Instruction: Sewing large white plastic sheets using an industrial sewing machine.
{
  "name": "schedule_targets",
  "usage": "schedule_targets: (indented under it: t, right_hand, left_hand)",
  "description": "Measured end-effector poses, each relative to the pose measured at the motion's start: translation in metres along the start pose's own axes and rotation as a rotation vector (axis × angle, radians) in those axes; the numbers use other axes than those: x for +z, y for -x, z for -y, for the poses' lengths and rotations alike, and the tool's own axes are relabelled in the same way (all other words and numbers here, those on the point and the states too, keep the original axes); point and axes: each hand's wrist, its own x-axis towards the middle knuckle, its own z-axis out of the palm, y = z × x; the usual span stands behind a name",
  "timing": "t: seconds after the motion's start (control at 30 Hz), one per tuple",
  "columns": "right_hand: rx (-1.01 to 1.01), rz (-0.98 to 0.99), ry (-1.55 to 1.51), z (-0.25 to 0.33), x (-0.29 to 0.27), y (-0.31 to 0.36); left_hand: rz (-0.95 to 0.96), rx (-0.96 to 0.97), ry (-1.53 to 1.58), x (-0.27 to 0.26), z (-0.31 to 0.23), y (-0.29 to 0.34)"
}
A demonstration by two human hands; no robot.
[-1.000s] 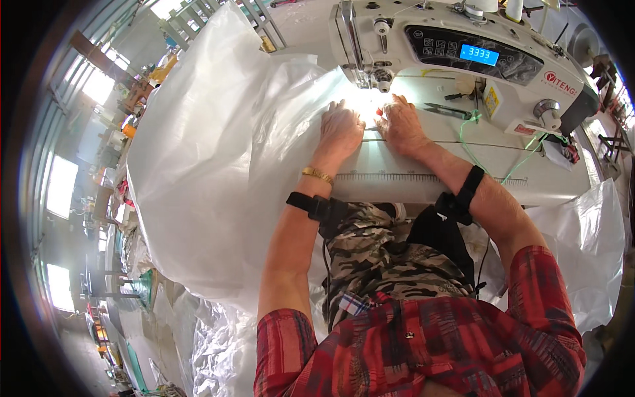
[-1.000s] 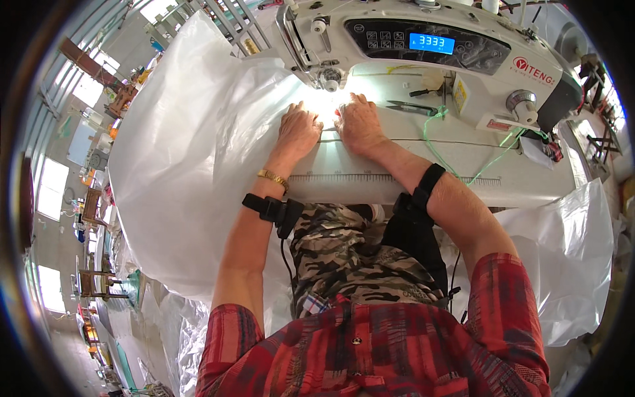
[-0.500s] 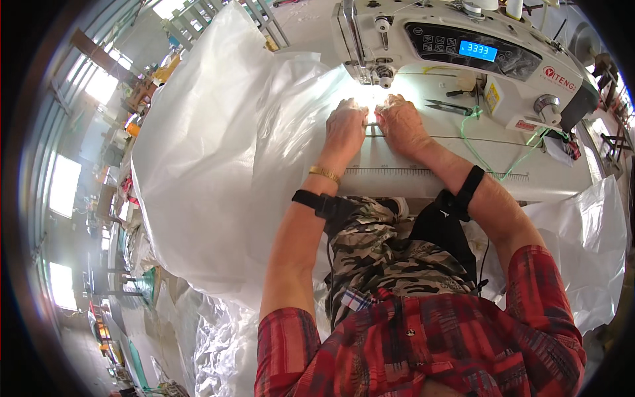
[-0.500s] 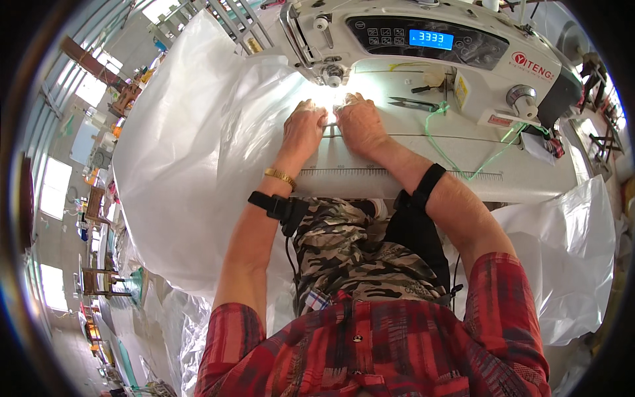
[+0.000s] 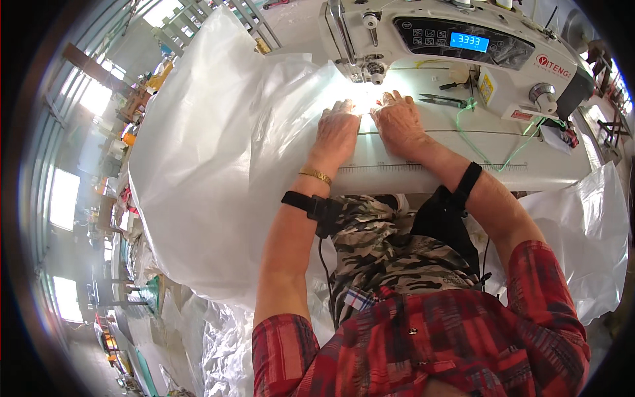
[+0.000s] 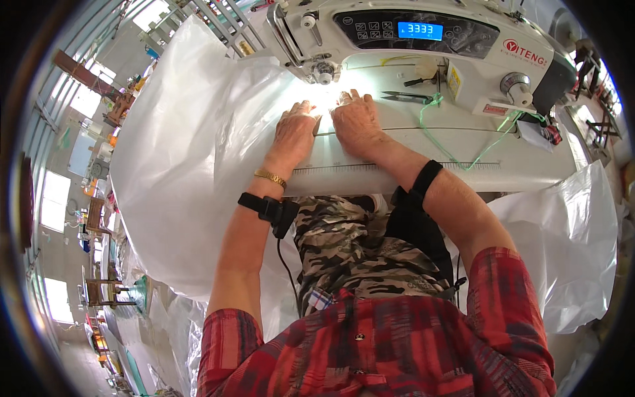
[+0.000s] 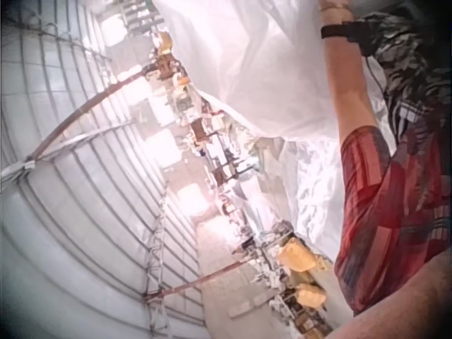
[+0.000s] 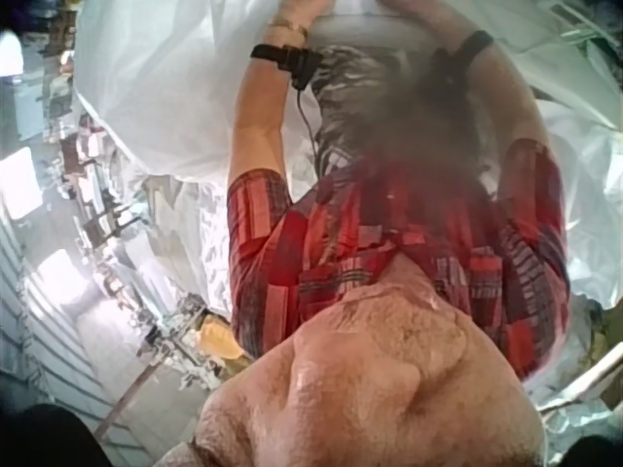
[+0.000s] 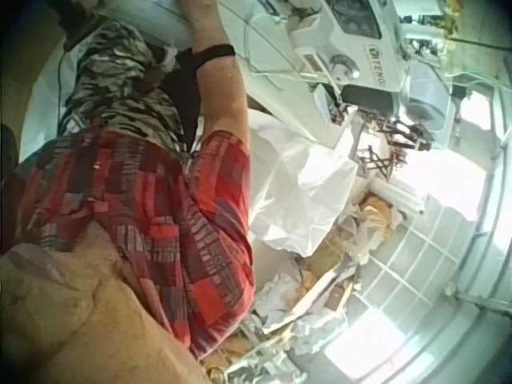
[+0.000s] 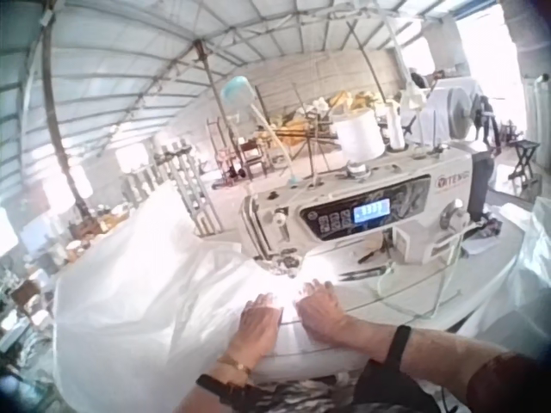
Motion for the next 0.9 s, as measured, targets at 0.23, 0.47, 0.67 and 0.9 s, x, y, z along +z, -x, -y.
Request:
schedule_targets:
  t: [0.23,0.47,0.67,0.9]
  right_hand:
    - [-0.02,-0.142,-0.033,-0.005,0.012,0.002]
    - [-0.049,-0.08,0.0,-0.005,0.007,0.001]
    - [-0.024,-0.149,0.065,-0.008,0.015,-0.001]
    - [-0.035,-0.109,0.003,-0.006,0.019,-0.006]
  left_hand:
    - [0.004,0.021,0.0,0.005,0.006,-0.008]
    - [0.101,-0.016,-0.079,0.008,0.007,-0.014]
    - [0.104,-0.023,-0.1,0.016,0.011,-0.018]
    - [0.161,-0.064,-0.051,0.014,0.019,-0.016]
